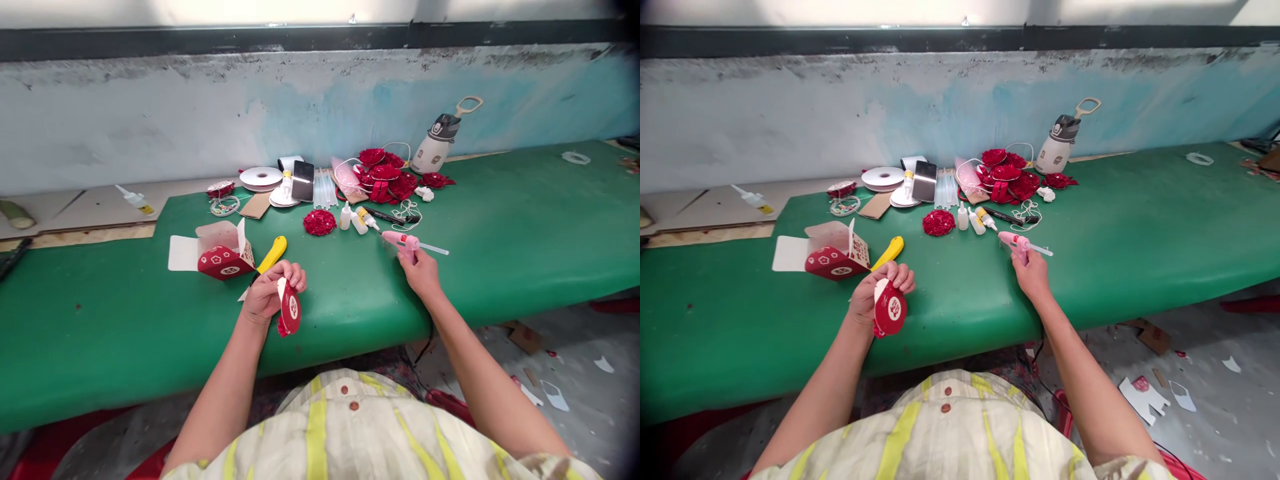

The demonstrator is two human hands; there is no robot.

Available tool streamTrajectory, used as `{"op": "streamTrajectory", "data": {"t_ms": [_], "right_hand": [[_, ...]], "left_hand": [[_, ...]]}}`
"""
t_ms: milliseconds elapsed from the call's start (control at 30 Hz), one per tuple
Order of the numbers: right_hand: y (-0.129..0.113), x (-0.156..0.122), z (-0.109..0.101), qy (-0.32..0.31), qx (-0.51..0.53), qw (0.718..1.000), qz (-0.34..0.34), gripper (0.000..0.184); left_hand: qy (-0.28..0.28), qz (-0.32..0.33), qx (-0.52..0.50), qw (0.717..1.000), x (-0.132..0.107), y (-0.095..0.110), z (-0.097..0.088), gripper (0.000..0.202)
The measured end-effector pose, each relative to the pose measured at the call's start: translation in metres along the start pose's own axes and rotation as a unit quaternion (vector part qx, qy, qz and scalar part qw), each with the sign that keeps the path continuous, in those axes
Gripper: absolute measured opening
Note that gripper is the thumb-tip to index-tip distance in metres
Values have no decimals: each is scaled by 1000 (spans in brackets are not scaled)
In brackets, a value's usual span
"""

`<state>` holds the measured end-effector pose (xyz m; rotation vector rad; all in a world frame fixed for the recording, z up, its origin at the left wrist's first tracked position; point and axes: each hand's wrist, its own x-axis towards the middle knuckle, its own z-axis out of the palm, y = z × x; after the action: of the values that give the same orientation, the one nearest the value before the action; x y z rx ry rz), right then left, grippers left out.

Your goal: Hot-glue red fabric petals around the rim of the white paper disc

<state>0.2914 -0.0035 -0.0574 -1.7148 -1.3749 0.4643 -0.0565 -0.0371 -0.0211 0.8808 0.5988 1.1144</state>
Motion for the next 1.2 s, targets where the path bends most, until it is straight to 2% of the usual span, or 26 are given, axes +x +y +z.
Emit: {"op": "streamTrajectory", "data": {"t_ms": [67,133,267,367,467,633,833,1200], "right_hand": [[-3,-9,-8,-16,22,1000,-2,45],[-11,-23,-19,-57,49,997,-13,46],[-36,-59,-37,-208,74,974,-51,36],[-51,-81,-38,-294,56,951,-79,28],[-60,-93,-31,-342,36,933,-106,24],[-64,-98,-26,-369,10,920,-133,22],[-62,-100,-22,-373,-22,917,-138,25],[-66,-102,-24,-384,-39,910,-148,25]], "left_hand": [[-8,1,8,1000,0,1,0,22],[-6,-3,31,999,1,2,-1,19],[39,-18,73,996,4,3,-7,15],[68,-23,80,994,6,2,-12,13],[88,-28,81,993,6,-1,-15,12],[110,-28,74,991,5,-3,-19,10],[137,-41,75,987,4,-2,-16,15],[137,-62,105,983,3,-3,-13,21]]}}
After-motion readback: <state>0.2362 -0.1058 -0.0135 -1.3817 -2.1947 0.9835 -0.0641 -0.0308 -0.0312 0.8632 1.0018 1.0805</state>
